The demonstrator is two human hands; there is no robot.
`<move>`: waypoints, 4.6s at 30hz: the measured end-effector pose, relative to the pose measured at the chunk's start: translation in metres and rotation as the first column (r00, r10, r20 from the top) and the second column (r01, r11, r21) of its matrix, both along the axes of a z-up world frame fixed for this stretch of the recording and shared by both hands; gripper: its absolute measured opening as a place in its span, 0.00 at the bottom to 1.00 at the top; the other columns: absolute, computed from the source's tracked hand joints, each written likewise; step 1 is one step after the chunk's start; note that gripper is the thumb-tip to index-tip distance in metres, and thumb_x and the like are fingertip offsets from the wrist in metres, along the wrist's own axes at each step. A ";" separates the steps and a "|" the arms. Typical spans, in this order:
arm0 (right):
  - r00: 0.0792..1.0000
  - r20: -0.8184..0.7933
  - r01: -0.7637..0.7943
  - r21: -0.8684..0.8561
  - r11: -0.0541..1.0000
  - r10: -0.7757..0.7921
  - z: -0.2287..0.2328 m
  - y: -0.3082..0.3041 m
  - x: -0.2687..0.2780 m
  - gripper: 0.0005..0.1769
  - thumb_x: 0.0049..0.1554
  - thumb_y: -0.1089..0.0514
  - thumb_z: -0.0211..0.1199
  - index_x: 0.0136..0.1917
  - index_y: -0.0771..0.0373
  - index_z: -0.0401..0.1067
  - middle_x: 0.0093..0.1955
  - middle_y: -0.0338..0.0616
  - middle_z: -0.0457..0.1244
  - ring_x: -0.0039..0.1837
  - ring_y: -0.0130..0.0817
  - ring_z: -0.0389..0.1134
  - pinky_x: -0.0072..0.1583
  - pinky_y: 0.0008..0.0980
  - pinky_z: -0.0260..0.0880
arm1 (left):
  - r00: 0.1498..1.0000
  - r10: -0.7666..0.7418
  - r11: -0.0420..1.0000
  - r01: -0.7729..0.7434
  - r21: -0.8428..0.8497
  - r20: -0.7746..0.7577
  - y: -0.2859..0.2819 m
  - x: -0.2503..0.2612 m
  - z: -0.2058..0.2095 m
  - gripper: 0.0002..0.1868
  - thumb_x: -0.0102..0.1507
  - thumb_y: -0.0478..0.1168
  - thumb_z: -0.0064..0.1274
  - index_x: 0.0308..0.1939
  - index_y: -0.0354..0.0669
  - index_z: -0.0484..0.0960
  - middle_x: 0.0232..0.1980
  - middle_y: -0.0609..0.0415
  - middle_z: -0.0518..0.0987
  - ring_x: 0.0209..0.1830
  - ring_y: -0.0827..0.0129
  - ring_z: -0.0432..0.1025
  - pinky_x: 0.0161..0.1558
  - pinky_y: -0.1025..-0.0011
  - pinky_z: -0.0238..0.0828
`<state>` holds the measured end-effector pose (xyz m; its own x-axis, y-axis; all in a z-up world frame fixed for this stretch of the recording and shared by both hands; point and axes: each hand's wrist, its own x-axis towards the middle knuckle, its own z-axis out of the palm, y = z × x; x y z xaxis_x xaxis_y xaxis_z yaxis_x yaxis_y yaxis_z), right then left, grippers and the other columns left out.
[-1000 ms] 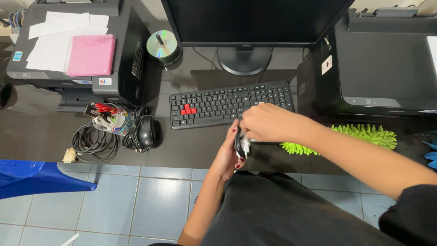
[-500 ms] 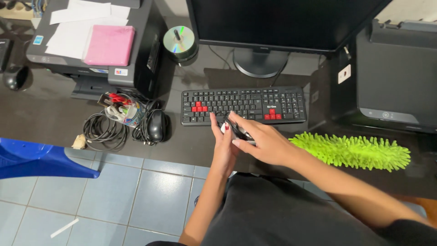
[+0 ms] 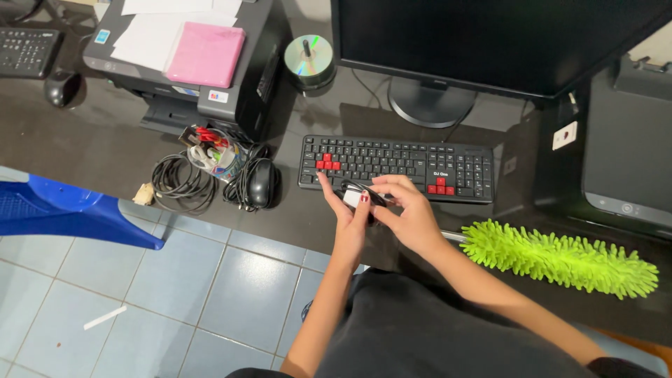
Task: Organizing cables and dusting office equipment on a desk.
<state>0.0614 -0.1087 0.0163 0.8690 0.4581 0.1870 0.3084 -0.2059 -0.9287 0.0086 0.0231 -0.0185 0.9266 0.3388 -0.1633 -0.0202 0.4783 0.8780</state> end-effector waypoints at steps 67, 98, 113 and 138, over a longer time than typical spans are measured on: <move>0.806 0.221 -0.474 -0.315 0.822 0.549 0.044 0.357 0.096 0.25 0.54 0.65 0.67 0.65 0.60 0.74 0.57 0.46 0.67 0.55 0.38 0.71 0.55 0.32 0.71 | 0.866 0.460 0.385 -0.394 0.834 0.197 0.340 -0.026 0.039 0.49 0.54 0.31 0.62 0.77 0.44 0.56 0.72 0.39 0.61 0.68 0.48 0.63 0.66 0.57 0.64; 0.558 -0.694 -0.243 0.388 0.889 0.456 -0.051 0.335 0.124 0.18 0.61 0.63 0.61 0.64 0.68 0.69 0.57 0.47 0.68 0.51 0.34 0.71 0.52 0.32 0.75 | 0.983 0.170 0.884 -0.184 0.430 0.069 0.376 0.024 -0.036 0.23 0.57 0.33 0.69 0.51 0.36 0.74 0.43 0.59 0.78 0.42 0.79 0.72 0.46 0.78 0.75; 0.918 -0.077 -0.395 -0.268 0.879 0.389 -0.036 0.373 0.135 0.20 0.60 0.58 0.63 0.65 0.58 0.69 0.49 0.49 0.70 0.47 0.33 0.74 0.51 0.32 0.73 | 0.910 0.415 0.348 -0.137 0.927 -0.021 0.371 0.042 -0.056 0.24 0.53 0.48 0.69 0.50 0.47 0.82 0.47 0.55 0.82 0.56 0.60 0.70 0.60 0.59 0.56; 0.765 0.483 -0.197 -0.455 0.869 0.427 -0.043 0.406 0.106 0.21 0.50 0.57 0.72 0.55 0.60 0.68 0.52 0.50 0.61 0.51 0.54 0.69 0.48 0.47 0.70 | 0.844 0.533 0.356 -0.163 0.920 -0.057 0.355 0.032 -0.071 0.34 0.56 0.40 0.64 0.65 0.40 0.68 0.62 0.43 0.68 0.61 0.46 0.63 0.60 0.53 0.62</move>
<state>0.1678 0.2974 -0.0265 0.4594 0.8158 0.3513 0.8461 -0.2816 -0.4525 0.0405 0.3785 -0.0893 0.6439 0.7396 0.1960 0.3528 -0.5144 0.7816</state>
